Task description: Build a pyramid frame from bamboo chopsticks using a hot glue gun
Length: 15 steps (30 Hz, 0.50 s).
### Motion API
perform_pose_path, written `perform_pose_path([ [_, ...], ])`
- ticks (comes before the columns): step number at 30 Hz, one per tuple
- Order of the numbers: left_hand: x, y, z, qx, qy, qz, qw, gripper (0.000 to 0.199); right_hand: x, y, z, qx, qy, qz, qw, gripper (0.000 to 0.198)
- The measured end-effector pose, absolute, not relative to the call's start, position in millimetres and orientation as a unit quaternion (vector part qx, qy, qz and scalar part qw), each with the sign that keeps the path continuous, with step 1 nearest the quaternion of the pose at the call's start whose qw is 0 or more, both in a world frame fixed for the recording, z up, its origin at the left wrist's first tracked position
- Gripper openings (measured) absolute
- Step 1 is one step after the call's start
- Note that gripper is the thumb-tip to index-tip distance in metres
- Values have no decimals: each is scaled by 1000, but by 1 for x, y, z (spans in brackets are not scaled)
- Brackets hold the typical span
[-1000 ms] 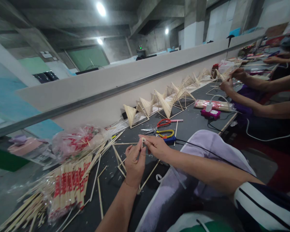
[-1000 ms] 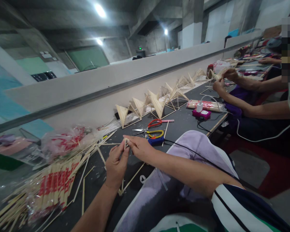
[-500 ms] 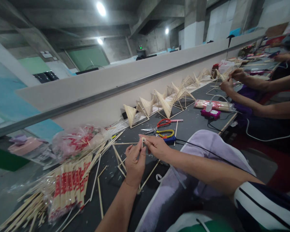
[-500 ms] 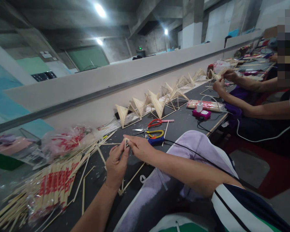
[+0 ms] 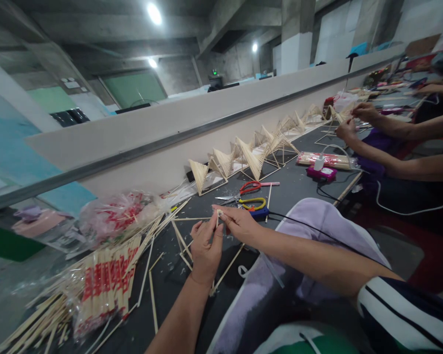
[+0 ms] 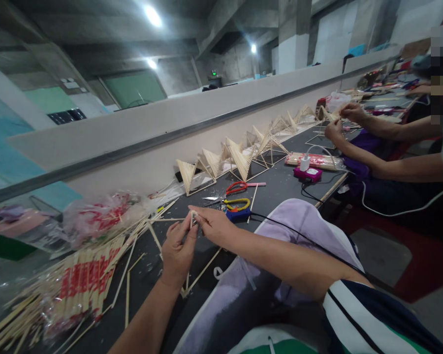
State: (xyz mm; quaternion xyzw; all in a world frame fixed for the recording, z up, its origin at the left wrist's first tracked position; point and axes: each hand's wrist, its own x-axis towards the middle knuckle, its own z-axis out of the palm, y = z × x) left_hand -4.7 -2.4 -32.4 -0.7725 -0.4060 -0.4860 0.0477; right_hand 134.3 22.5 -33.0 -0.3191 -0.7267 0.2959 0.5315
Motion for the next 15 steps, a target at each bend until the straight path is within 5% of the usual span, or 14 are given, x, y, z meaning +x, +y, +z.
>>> perform_pose_path([
  [15, -5, -1, -34, -770, -408, -489, 38, 42, 135, 25, -33, -318, -727, 296, 533, 39],
])
